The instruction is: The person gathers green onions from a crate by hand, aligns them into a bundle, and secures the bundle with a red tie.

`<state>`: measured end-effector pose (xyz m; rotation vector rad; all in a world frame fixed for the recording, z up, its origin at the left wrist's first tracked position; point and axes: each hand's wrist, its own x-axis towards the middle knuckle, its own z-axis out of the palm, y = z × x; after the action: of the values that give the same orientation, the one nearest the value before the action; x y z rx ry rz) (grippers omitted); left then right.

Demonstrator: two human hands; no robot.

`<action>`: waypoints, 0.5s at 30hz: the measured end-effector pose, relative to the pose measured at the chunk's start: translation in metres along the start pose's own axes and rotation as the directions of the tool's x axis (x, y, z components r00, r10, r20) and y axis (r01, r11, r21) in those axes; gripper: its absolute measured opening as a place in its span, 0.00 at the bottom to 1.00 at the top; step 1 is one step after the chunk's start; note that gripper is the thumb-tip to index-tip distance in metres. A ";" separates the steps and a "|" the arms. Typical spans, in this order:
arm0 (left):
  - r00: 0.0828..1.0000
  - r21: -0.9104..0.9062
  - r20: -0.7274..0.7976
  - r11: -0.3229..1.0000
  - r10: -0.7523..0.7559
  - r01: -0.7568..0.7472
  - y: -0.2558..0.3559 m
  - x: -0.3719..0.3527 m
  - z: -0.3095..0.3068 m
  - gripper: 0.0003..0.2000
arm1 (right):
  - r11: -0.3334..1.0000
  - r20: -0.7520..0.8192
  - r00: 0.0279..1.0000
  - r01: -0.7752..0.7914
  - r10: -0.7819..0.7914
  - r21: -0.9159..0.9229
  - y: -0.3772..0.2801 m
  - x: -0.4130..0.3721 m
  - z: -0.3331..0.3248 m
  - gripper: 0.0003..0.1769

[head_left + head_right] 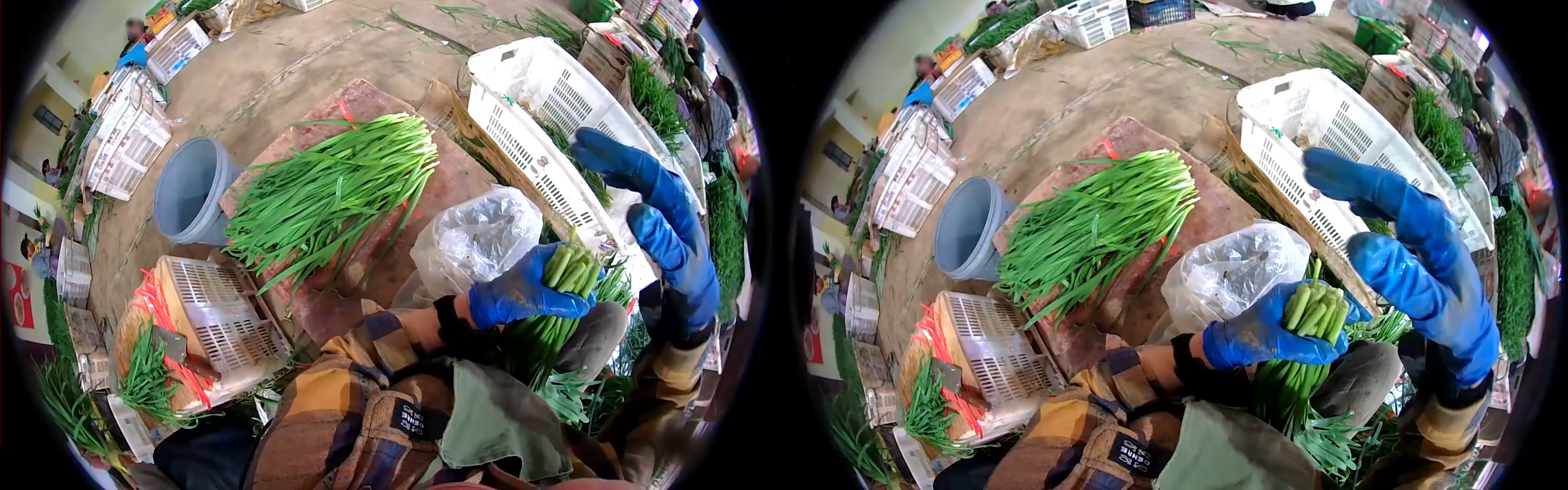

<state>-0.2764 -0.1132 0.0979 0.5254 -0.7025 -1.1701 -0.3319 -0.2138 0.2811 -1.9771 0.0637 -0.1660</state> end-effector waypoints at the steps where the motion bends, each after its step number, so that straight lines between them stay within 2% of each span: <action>1: 1.000 0.048 0.016 0.999 -0.026 0.025 0.009 -0.001 0.006 0.23 | 0.997 0.148 0.989 -0.012 0.023 -0.080 0.013 0.004 0.004 0.33; 3: 0.975 0.082 -0.141 0.983 0.175 -0.164 -0.023 0.001 -0.005 0.26 | 0.972 0.433 0.899 0.038 0.068 -0.233 0.039 0.012 0.011 0.30; 4: 0.961 0.104 -0.175 0.974 0.217 -0.201 -0.022 0.000 -0.003 0.26 | 0.823 0.578 0.811 0.267 0.088 -0.501 0.046 0.014 0.021 0.29; 6: 0.948 0.145 -0.199 0.964 0.248 -0.222 -0.016 -0.001 -0.007 0.25 | 0.960 0.552 0.815 -0.018 0.176 -0.279 0.036 0.019 0.026 0.31; 8: 0.972 0.124 -0.150 0.978 0.183 -0.165 0.014 -0.002 -0.002 0.23 | 0.984 0.424 0.894 -0.175 0.147 0.028 0.060 0.003 0.017 0.34; 10: 0.991 0.070 -0.072 0.992 0.113 -0.108 0.024 -0.003 0.002 0.20 | 0.988 0.100 0.990 -0.111 0.100 0.107 0.064 -0.003 0.006 0.42; 12: 0.972 -0.053 -0.191 0.990 -0.138 0.130 0.017 -0.007 -0.013 0.18 | 0.982 -0.086 0.994 -0.045 0.061 0.184 0.072 -0.014 -0.007 0.37; 13: 0.965 -0.016 -0.243 0.995 -0.098 0.097 0.009 -0.010 -0.018 0.20 | 0.939 -0.036 0.979 -0.183 0.202 0.291 0.083 -0.027 -0.014 0.37; 14: 0.945 -0.047 -0.290 0.989 -0.150 0.143 0.013 -0.009 -0.014 0.15 | 0.906 0.030 0.960 -0.273 0.278 0.323 0.091 -0.035 -0.013 0.39; 15: 0.950 -0.013 -0.283 0.991 -0.129 0.131 0.006 -0.008 -0.022 0.16 | 0.891 0.075 0.965 -0.260 0.251 0.372 0.110 -0.044 -0.006 0.41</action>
<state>-0.2577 -0.1035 0.0855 0.7371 -0.4287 -1.1855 -0.3726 -0.2575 0.1791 -1.5647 0.2569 0.0201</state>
